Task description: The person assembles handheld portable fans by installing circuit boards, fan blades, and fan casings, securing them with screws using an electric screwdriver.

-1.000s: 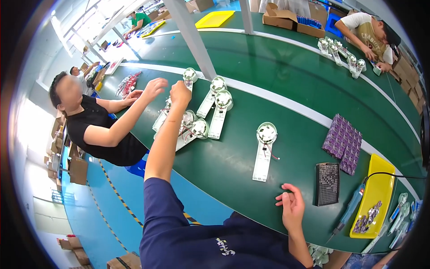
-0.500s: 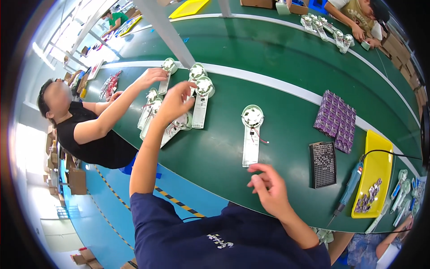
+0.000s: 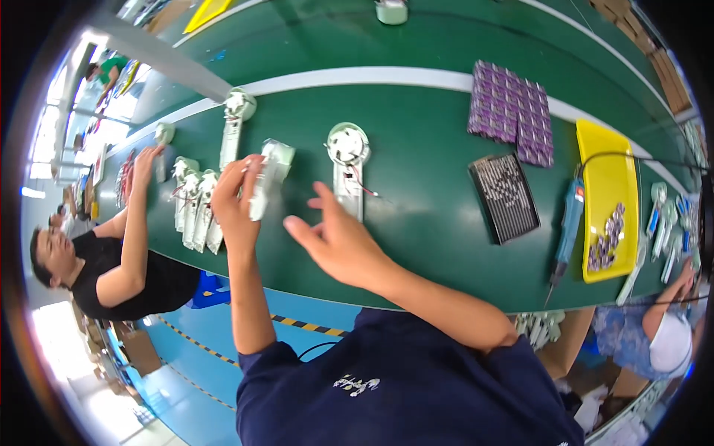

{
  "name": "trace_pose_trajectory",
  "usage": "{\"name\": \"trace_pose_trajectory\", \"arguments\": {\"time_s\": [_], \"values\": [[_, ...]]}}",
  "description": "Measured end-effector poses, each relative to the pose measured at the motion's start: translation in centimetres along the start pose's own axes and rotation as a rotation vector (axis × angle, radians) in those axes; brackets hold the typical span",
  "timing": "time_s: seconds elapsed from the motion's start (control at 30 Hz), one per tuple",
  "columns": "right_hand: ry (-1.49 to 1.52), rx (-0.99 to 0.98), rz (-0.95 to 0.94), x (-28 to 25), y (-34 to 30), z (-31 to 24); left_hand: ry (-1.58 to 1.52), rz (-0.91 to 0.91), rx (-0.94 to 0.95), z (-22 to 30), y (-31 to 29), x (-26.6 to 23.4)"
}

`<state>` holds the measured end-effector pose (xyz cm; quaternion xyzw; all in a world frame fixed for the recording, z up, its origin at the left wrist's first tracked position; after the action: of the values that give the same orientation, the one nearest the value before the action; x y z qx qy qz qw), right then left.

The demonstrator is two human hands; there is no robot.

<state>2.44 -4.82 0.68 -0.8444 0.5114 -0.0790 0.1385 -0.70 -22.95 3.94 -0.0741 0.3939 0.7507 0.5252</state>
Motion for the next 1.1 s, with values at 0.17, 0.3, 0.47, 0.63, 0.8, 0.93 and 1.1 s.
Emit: {"name": "trace_pose_trajectory", "arguments": {"time_s": [0.17,0.3,0.47,0.63,0.8,0.93,1.1], "values": [[0.465,-0.105,-0.198,-1.6,-4.3,1.2,-0.105,0.168,-0.051,8.8,-4.8,2.6],[0.86,0.095,-0.3,-7.8,-11.2,7.1,-0.306,-0.167,0.144,13.9,-8.5,6.3],[1.026,0.186,-0.13,-11.1,-14.1,8.7,-0.26,-0.533,0.243,15.4,-10.7,12.0],[0.699,0.273,0.067,-12.5,-15.2,9.9,-0.371,-0.515,0.128,14.1,-12.1,14.6],[-0.074,0.163,0.535,-18.1,-20.7,6.8,-0.364,-0.455,-0.008,13.8,-12.7,15.3],[-0.333,0.013,1.28,-31.3,-25.1,8.2,-0.338,-0.451,-0.061,12.9,-13.0,14.3],[-0.634,0.118,1.243,-40.8,-27.7,8.4,-0.287,-0.544,0.011,13.3,-12.6,15.6]]}}
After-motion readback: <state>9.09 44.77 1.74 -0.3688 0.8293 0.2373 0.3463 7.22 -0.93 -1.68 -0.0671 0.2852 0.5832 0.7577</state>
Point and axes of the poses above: each hand's wrist, its own y-axis towards the middle knuckle, its own x-axis out of the palm, z = x × y, the point moved 3 cm from there along y, towards the middle knuckle, and after that the axes turned 4 degrees about x, right-handed, at the moved point
